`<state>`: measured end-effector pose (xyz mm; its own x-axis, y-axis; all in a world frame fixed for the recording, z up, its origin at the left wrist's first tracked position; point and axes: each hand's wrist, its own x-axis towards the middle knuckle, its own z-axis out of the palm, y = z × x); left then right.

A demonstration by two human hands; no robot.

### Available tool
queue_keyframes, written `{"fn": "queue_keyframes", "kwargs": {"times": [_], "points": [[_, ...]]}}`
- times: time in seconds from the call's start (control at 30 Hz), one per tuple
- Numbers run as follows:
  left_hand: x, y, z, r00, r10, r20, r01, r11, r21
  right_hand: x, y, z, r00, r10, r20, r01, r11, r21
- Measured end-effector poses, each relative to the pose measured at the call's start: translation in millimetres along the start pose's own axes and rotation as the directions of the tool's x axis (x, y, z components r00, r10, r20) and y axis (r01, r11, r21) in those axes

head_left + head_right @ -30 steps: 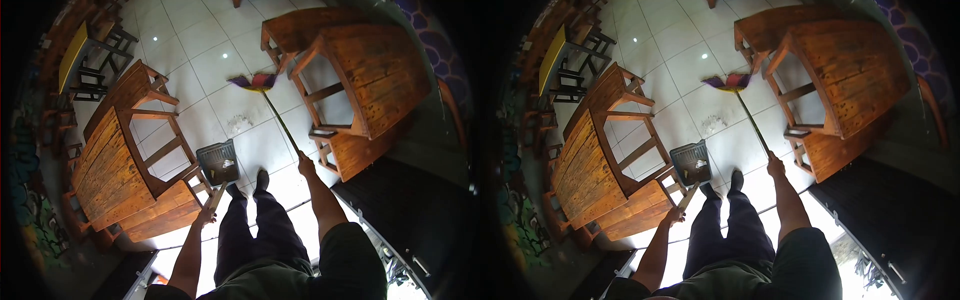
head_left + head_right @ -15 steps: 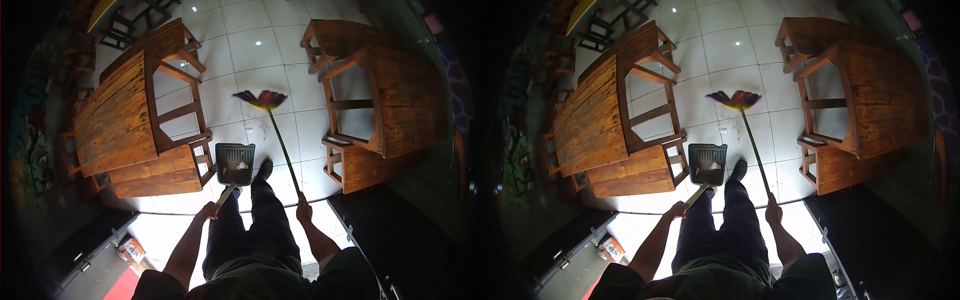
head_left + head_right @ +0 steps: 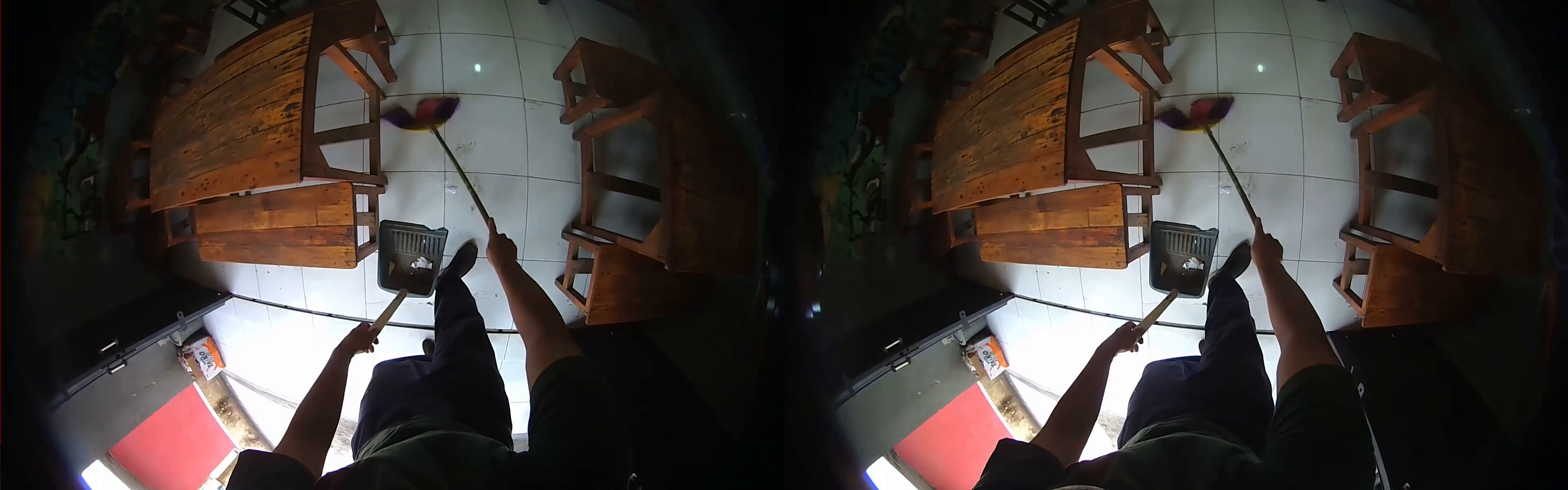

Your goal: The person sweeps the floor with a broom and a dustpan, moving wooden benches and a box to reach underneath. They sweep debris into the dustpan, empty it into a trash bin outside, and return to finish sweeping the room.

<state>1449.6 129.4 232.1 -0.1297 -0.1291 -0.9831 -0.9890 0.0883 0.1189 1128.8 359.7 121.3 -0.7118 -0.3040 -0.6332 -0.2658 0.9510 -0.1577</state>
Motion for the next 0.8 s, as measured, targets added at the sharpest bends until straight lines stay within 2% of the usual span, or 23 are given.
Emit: {"fn": "queue_keyframes", "kwargs": {"times": [0.07,0.13,0.17,0.2,0.23,0.27,0.33,0.4,0.43,0.47,0.5,0.53,0.57,0.6,0.67,0.73,0.77,0.8], "points": [[-1.4,-11.9,4.3,0.997,0.068,0.023,-0.069,0.997,0.022,-51.3,57.4,34.5,0.999,-0.022,0.025,0.025,0.995,-0.097],[0.5,-32.6,13.5,0.992,0.127,0.009,-0.127,0.992,-0.019,-127.4,105.9,53.6,0.994,0.026,0.109,-0.011,0.99,-0.143],[7.5,-47.8,20.1,0.992,0.128,0.007,-0.128,0.992,-0.015,-164.7,131.9,72.5,0.996,0.022,0.092,-0.006,0.985,-0.172],[12.1,-61.6,30.3,0.992,0.128,0.008,-0.128,0.992,-0.007,-195.2,157.1,95.2,0.991,0.054,0.12,-0.034,0.985,-0.167],[3.6,-66.6,38.8,0.99,0.141,-0.013,-0.141,0.989,-0.034,-231.3,159.4,90.2,0.979,0.127,0.157,-0.102,0.982,-0.16],[7.6,-81.4,48.1,0.986,0.167,-0.006,-0.167,0.985,-0.034,-257.2,167.9,95.2,0.981,0.123,0.148,-0.117,0.992,-0.048],[18.0,-118.1,68.2,0.98,0.201,-0.009,-0.201,0.971,-0.128,-279.8,199.0,128.0,0.997,0.041,-0.067,-0.034,0.994,0.107],[11.5,-150.7,90.1,0.982,0.189,-0.03,-0.191,0.97,-0.15,-288.8,198.0,146.7,0.973,0.1,-0.207,-0.06,0.979,0.193],[7.3,-167.7,100.8,0.983,0.181,-0.008,-0.179,0.964,-0.196,-295.6,171.2,124.6,0.971,0.214,-0.106,-0.195,0.967,0.164],[-0.1,-181.4,109.2,0.985,0.17,0.016,-0.161,0.957,-0.242,-283.8,172.4,144.2,0.937,0.149,-0.315,-0.065,0.963,0.262],[-4.8,-195.0,116.8,0.986,0.163,0.035,-0.15,0.959,-0.241,-270.2,161.2,142.6,0.915,0.136,-0.379,-0.019,0.955,0.297],[-6.7,-207.8,123.8,0.986,0.156,0.052,-0.139,0.962,-0.236,-250.4,144.6,131.7,0.939,0.199,-0.28,-0.118,0.953,0.279],[-7.7,-218.2,131.4,0.988,0.143,0.051,-0.127,0.961,-0.246,-221.2,136.6,134.3,0.939,0.208,-0.275,-0.118,0.943,0.311],[-7.6,-222.0,134.9,0.99,0.108,0.089,-0.085,0.97,-0.229,-184.4,132.5,141.8,0.912,0.162,-0.378,-0.047,0.954,0.296],[-0.7,-231.0,149.6,0.994,0.037,0.099,-0.012,0.971,-0.24,-121.8,106.8,127.3,0.938,0.189,-0.291,-0.103,0.953,0.285],[13.8,-248.5,165.7,0.995,0.05,0.09,-0.028,0.973,-0.227,-82.2,84.6,104.4,0.961,0.142,-0.238,-0.055,0.94,0.336],[16.8,-250.8,173.2,0.994,0.007,0.113,0.015,0.982,-0.189,-52.6,91.9,114.3,0.964,0.082,-0.252,-0.007,0.958,0.285],[23.9,-246.9,175.6,0.992,-0.015,0.123,0.034,0.988,-0.15,-47.2,84.0,105.1,0.98,0.185,-0.077,-0.147,0.925,0.351]]}}
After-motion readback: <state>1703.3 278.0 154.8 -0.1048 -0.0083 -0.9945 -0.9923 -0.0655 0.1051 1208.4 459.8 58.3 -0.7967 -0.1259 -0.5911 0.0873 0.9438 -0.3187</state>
